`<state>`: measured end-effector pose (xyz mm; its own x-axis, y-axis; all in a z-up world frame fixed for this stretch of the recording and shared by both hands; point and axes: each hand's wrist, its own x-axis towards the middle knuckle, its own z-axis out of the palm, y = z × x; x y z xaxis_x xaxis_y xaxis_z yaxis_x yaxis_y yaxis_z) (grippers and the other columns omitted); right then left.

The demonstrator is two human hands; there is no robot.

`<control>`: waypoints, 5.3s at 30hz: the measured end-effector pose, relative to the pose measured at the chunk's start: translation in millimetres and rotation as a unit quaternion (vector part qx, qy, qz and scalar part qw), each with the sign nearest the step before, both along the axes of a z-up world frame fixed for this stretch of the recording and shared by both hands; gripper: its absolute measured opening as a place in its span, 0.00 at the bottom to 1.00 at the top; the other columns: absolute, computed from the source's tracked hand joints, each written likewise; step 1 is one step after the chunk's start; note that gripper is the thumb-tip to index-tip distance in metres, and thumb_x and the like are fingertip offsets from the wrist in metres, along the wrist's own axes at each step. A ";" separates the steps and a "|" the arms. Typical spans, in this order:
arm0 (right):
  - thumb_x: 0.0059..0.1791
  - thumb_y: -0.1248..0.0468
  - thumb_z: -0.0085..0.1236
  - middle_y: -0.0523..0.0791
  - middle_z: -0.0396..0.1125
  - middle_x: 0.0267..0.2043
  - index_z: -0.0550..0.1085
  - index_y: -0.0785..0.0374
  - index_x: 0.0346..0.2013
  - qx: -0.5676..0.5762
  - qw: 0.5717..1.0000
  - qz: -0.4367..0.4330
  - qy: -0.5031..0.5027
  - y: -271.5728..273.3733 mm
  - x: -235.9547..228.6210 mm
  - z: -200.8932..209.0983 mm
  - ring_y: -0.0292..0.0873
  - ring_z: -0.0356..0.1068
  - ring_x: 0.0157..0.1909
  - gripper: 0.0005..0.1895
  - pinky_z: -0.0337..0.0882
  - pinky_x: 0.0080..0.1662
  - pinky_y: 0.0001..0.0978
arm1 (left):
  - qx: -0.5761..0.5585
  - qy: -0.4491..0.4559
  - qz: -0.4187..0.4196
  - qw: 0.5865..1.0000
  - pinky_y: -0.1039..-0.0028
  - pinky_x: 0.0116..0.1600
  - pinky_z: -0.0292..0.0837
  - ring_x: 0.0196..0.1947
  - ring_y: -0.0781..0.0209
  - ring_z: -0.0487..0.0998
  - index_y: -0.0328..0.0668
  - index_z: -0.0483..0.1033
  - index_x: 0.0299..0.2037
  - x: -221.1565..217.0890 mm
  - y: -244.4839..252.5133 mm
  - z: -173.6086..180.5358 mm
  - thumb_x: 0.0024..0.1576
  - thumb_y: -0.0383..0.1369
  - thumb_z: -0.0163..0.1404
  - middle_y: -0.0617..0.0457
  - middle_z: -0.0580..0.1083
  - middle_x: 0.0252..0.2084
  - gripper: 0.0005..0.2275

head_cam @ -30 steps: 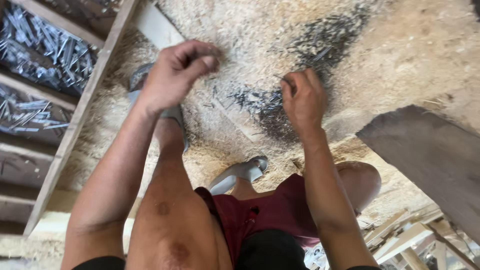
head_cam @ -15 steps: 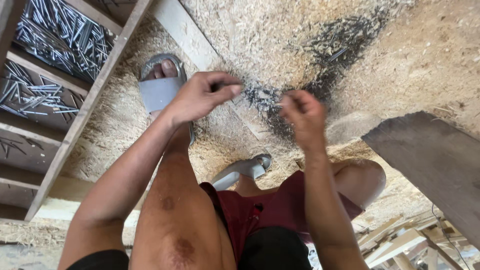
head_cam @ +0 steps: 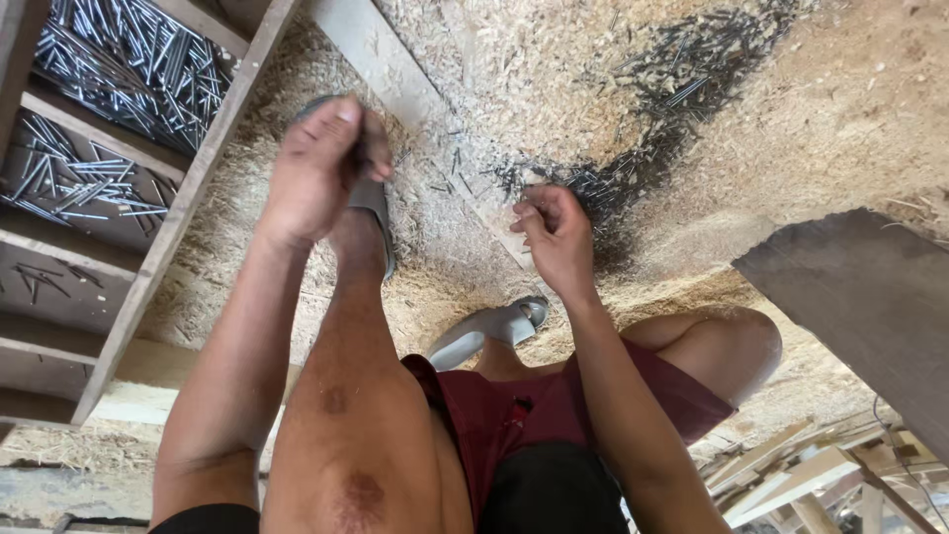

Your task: The person sits on a sawdust-covered floor and sorts metal nails by hand, separating them from debris and placing them into a wooden compartmentalized box. The person repeatedly picks up nails from the floor and transfers them into the box.

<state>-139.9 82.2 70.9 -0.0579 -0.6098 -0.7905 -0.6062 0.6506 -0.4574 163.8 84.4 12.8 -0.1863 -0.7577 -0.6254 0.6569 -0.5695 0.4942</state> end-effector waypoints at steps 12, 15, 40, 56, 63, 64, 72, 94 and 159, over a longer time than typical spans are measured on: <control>0.54 0.68 0.58 0.48 0.75 0.44 0.75 0.63 0.50 -0.184 0.945 0.262 0.063 15.1 31.0 -28.1 0.42 0.78 0.39 0.09 0.80 0.40 0.33 | 0.038 -0.032 0.061 0.997 0.76 0.43 0.73 0.33 0.65 0.75 0.38 0.76 0.44 14.9 20.6 7.1 0.72 0.38 0.47 0.54 0.75 0.34 0.11; 0.53 0.68 0.60 0.51 0.74 0.44 0.75 0.68 0.50 -0.230 0.935 0.250 0.101 11.5 31.5 -6.7 0.44 0.77 0.37 0.11 0.78 0.38 0.35 | 0.086 -0.021 0.070 0.994 0.77 0.42 0.73 0.33 0.67 0.75 0.38 0.76 0.47 13.7 20.6 19.6 0.70 0.37 0.47 0.55 0.75 0.35 0.10; 0.54 0.65 0.65 0.45 0.73 0.35 0.77 0.61 0.33 -0.246 0.867 0.340 0.270 -135.1 -64.0 21.0 0.39 0.70 0.30 0.06 0.72 0.36 0.36 | -0.086 -0.064 -0.203 0.973 0.74 0.44 0.78 0.34 0.67 0.78 0.35 0.78 0.52 -50.8 -49.6 37.7 0.69 0.40 0.43 0.52 0.78 0.35 0.16; 0.56 0.67 0.57 0.44 0.75 0.35 0.76 0.64 0.40 -0.190 0.977 -0.052 -0.076 -73.5 -33.7 58.8 0.32 0.73 0.31 0.03 0.75 0.34 0.23 | -0.067 -0.063 -0.296 0.951 0.74 0.29 0.65 0.23 0.66 0.68 0.41 0.82 0.36 -171.0 -105.0 43.0 0.62 0.51 0.48 0.53 0.71 0.24 0.20; 0.55 0.65 0.60 0.47 0.75 0.39 0.77 0.64 0.44 -0.239 0.956 0.061 0.157 -99.6 -63.4 38.8 0.36 0.74 0.34 0.06 0.76 0.34 0.30 | 0.017 0.065 -0.228 0.971 0.77 0.34 0.75 0.25 0.68 0.73 0.45 0.74 0.34 -154.1 -84.9 14.2 0.67 0.48 0.39 0.54 0.75 0.28 0.18; 0.55 0.65 0.61 0.48 0.75 0.40 0.76 0.65 0.46 -0.262 0.949 0.094 0.150 -105.0 -68.0 34.7 0.37 0.75 0.35 0.07 0.77 0.36 0.30 | 0.027 0.078 -0.219 0.972 0.77 0.34 0.75 0.25 0.68 0.74 0.44 0.73 0.33 -152.4 -83.1 13.5 0.68 0.47 0.37 0.53 0.75 0.28 0.19; 0.52 0.68 0.62 0.48 0.76 0.38 0.78 0.65 0.40 -0.167 0.977 0.073 0.113 -126.1 -80.6 15.2 0.38 0.75 0.35 0.03 0.78 0.37 0.29 | -0.009 0.105 -0.222 0.969 0.77 0.34 0.74 0.27 0.68 0.76 0.38 0.76 0.45 -146.4 -88.5 14.7 0.69 0.40 0.40 0.55 0.76 0.28 0.15; 0.52 0.69 0.61 0.47 0.75 0.33 0.79 0.63 0.39 -0.170 0.962 -0.196 -0.087 -89.7 -40.2 63.3 0.35 0.72 0.27 0.02 0.73 0.28 0.23 | 0.093 0.239 -0.084 0.963 0.75 0.46 0.83 0.43 0.56 0.84 0.31 0.73 0.53 -157.7 -87.9 16.7 0.67 0.46 0.33 0.39 0.79 0.45 0.24; 0.52 0.62 0.66 0.45 0.76 0.32 0.80 0.63 0.35 -0.305 0.919 0.117 0.219 -155.4 -71.4 15.0 0.33 0.74 0.29 0.07 0.77 0.33 0.26 | 0.057 0.159 -0.128 0.977 0.77 0.28 0.66 0.24 0.66 0.70 0.40 0.76 0.39 -145.9 -78.2 7.7 0.69 0.40 0.39 0.53 0.73 0.29 0.15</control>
<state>-211.3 -73.2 85.9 -0.1006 -0.9681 -0.2295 -0.9097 0.1829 -0.3728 18.0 6.2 20.5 -0.5590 -0.5900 -0.5826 0.5956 -0.7746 0.2129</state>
